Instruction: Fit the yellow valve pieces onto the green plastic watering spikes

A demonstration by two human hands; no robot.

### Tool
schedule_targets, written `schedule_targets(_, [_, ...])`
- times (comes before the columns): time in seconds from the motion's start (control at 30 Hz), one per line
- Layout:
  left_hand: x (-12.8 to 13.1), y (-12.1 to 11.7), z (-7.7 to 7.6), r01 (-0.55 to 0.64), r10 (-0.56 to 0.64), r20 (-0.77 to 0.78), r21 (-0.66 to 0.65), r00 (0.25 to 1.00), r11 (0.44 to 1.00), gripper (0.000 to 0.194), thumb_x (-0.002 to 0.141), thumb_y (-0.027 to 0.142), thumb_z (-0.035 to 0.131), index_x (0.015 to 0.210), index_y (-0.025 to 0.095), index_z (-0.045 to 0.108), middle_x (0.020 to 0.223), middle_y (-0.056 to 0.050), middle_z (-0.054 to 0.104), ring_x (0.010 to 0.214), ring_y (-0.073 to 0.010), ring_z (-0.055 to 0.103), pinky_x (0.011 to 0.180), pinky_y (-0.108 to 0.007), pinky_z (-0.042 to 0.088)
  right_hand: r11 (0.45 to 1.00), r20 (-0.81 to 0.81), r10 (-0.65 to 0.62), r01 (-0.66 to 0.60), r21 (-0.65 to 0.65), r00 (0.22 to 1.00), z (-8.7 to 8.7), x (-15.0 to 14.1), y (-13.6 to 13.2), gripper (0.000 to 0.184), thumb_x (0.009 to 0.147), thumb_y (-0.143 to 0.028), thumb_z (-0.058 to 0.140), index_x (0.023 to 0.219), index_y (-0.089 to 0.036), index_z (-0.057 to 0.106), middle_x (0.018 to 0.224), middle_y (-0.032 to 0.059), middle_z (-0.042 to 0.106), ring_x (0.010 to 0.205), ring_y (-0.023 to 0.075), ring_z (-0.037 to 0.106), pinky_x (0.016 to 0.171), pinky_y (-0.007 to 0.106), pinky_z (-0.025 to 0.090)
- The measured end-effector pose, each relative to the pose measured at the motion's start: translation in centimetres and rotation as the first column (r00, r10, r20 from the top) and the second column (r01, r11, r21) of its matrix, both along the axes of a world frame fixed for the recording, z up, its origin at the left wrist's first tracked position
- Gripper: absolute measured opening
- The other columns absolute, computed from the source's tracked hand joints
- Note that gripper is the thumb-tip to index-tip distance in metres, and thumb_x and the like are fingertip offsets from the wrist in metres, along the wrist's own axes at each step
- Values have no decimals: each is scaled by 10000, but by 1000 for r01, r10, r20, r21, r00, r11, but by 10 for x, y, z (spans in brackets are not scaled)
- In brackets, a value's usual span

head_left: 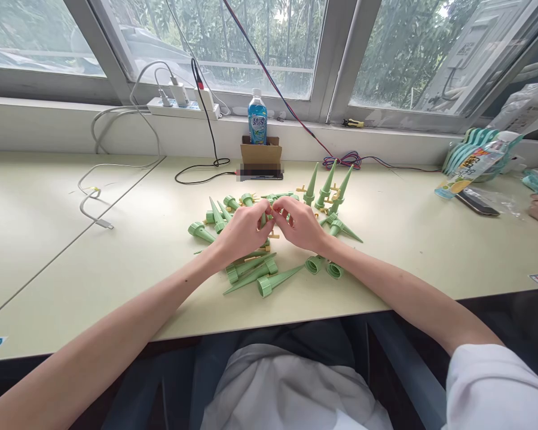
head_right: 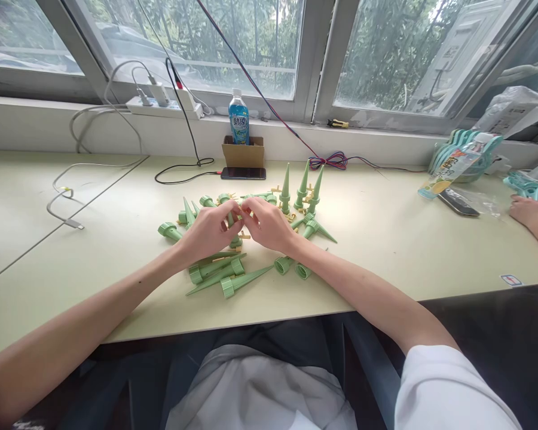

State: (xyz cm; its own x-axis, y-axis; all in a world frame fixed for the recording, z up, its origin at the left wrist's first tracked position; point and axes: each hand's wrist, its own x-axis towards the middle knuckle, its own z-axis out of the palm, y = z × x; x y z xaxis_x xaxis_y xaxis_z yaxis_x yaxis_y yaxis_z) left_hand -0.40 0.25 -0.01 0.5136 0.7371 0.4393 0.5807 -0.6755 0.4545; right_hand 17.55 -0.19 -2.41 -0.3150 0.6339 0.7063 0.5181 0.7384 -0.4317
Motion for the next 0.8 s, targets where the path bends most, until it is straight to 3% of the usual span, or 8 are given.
schedule_targets(0.27, [0,0,0,-7,7,-2,13,1000,1000,93,873,297,529,864,205,520,601,39,552,506,-114,512,544,-240,409,1000,4,11,-11,-6,1000,-1,1,0,88,972,-249,462,930,-198,521,887,45,613,698,129,544,608,259,443])
schedule_targets(0.8, [0,-1,1,13,-13,4,-26,1000,1000,115,884,318,510,869,204,517,683,15,625,515,-117,539,527,-250,419,1000,11,11,-10,-28,1000,0,0,0,78,967,-230,460,925,-199,518,882,38,606,699,130,532,609,256,427])
